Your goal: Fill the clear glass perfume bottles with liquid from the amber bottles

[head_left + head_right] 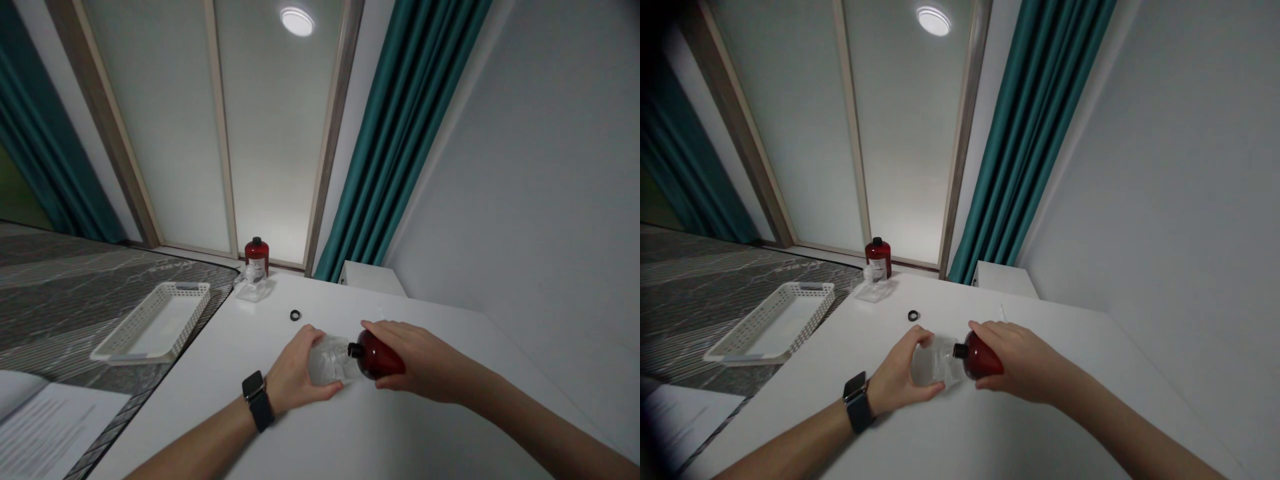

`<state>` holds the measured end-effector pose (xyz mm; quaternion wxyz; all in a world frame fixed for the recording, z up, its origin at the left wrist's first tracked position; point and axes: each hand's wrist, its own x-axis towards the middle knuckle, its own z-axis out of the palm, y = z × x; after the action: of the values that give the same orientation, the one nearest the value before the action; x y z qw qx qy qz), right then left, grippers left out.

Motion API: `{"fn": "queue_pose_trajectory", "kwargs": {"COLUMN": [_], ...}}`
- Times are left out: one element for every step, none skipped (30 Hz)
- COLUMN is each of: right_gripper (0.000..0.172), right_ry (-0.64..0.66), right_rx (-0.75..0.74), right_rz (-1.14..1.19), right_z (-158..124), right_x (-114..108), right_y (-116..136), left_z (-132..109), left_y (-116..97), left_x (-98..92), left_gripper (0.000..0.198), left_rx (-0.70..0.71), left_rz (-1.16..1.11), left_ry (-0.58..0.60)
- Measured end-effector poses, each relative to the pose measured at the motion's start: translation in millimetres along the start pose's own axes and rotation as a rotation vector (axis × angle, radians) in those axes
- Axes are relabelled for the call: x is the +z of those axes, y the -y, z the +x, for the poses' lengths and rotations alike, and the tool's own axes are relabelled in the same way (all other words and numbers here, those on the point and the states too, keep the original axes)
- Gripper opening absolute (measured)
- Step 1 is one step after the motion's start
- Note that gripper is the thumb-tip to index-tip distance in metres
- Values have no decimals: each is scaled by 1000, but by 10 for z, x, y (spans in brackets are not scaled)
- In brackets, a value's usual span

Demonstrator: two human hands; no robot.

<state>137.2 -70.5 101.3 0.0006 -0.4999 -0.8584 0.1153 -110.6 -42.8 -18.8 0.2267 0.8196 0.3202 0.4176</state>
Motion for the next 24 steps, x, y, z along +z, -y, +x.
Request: {"fn": "queue_pose_trajectory", "kwargs": {"right_gripper": [88,88,88,88,89,89,90,90,90,89,89,88,88,88,88,88,88,88,88,89,89,88,88,88], "right_ry": [1,1,1,0,2,5,8,10,10,11,9,8,8,9,9,8,8,7,7,8,9,11,12,12], "right_rx": [0,0,-2,-2,-2,0,2,6,7,7,8,8,7,6,5,4,4,5,8,10,10,9,5,1], "right_rz": [0,-1,-2,-4,-7,-9,-11,-10,-8,-4,0,2,1,0,-3,-4,-4,-4,-4,-4,-5,-7,-10,-13], "right_z": [-1,-2,-3,-4,-3,-3,-1,1,3,4,5,4,4,2,0,-2,-3,-4,-5,-6,-7,-8,-8,-9], "right_x": [0,-1,-3,-5,-8,-12,-15,-19,-22,-25,-27,-28,-29,-30,-30,-31,-31,-31,-32,-33,-33,-33,-33,-31], "right_y": [-2,-3,-2,-1,2,5,9,12,15,16,17,17,17,16,16,16,16,16,16,16,16,15,14,12], "left_z": [2,2,2,0,-2,-4,-6,-8,-8,-8,-7,-5,-4,-4,-4,-5,-7,-9,-11,-13,-14,-14,-13,-12], "left_y": [-1,-1,-1,-1,0,0,0,0,0,-1,-2,-3,-4,-5,-6,-6,-5,-3,-1,1,2,3,2,0], "left_x": [-1,0,1,3,5,6,8,8,8,8,7,5,4,2,1,1,1,2,3,5,7,8,8,7], "left_gripper": [57,58,58,59,60,60,61,61,60,60,59,59,59,58,58,58,58,59,60,60,61,61,61,60], "left_rx": [-3,-4,-3,0,1,2,1,-2,-6,-8,-7,-4,1,6,10,11,12,11,9,8,7,7,8,8], "left_rz": [2,3,3,2,1,1,2,3,5,8,10,12,13,14,15,15,15,14,14,14,13,12,10,7], "left_ry": [1,2,0,-1,-2,-3,-3,-3,-2,0,0,-2,-4,-6,-7,-8,-8,-8,-9,-10,-9,-7,-5,-2]}}
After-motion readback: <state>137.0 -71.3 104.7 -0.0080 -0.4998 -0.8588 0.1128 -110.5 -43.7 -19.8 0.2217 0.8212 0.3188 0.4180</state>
